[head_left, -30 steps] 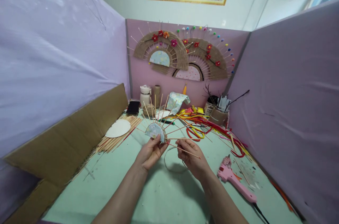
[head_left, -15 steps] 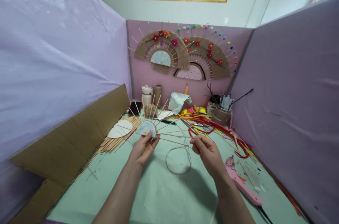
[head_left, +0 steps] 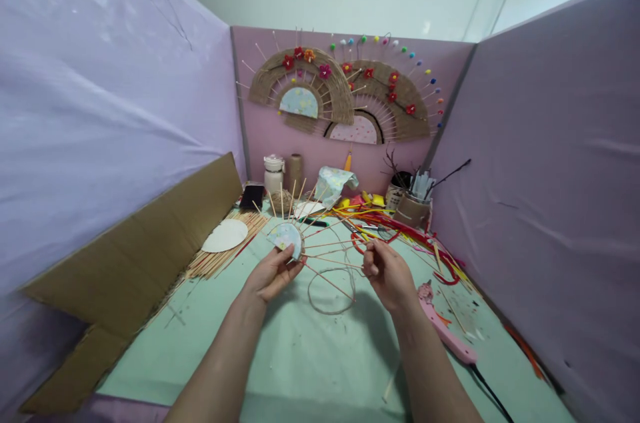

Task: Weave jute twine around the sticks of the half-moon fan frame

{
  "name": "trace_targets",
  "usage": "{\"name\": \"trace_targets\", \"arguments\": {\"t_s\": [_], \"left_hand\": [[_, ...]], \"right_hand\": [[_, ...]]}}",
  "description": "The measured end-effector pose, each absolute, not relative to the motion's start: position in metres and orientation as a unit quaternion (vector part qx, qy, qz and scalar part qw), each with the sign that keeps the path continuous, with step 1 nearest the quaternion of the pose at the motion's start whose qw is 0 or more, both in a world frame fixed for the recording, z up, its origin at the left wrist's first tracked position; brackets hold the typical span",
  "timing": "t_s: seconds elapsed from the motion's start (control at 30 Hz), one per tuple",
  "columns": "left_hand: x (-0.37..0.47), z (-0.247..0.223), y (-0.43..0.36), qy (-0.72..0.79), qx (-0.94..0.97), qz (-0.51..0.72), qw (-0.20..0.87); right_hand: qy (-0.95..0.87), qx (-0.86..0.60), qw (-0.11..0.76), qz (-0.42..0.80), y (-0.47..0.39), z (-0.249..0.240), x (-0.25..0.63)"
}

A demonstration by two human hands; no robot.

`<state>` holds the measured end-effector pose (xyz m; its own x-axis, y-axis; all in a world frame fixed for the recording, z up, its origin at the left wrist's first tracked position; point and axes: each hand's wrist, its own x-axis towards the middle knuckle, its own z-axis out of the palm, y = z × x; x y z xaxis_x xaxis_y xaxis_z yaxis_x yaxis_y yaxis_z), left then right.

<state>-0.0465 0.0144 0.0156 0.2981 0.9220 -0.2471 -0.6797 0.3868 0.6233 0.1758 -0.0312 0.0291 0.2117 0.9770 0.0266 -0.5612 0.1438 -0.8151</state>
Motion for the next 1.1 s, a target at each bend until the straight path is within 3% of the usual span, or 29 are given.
{"name": "trace_targets", "arguments": {"t_s": [0.17, 0.47, 1.1], "left_hand": [[-0.043, 0.016, 0.011, 0.290, 0.203, 0.471, 0.808], [-0.032, 0.021, -0.011, 0.267, 0.311, 0.348, 0.843], [-0.031, 0.022, -0.007, 0.272, 0.283, 0.410, 0.823]], "right_hand": [[-0.168, -0.318, 0.669, 0.650, -0.025, 0.024, 0.177], [-0.142, -0.272, 0.684, 0.662, -0.023, 0.019, 0.167], [-0.145, -0.281, 0.706, 0.634, -0.029, 0.025, 0.168]]}}
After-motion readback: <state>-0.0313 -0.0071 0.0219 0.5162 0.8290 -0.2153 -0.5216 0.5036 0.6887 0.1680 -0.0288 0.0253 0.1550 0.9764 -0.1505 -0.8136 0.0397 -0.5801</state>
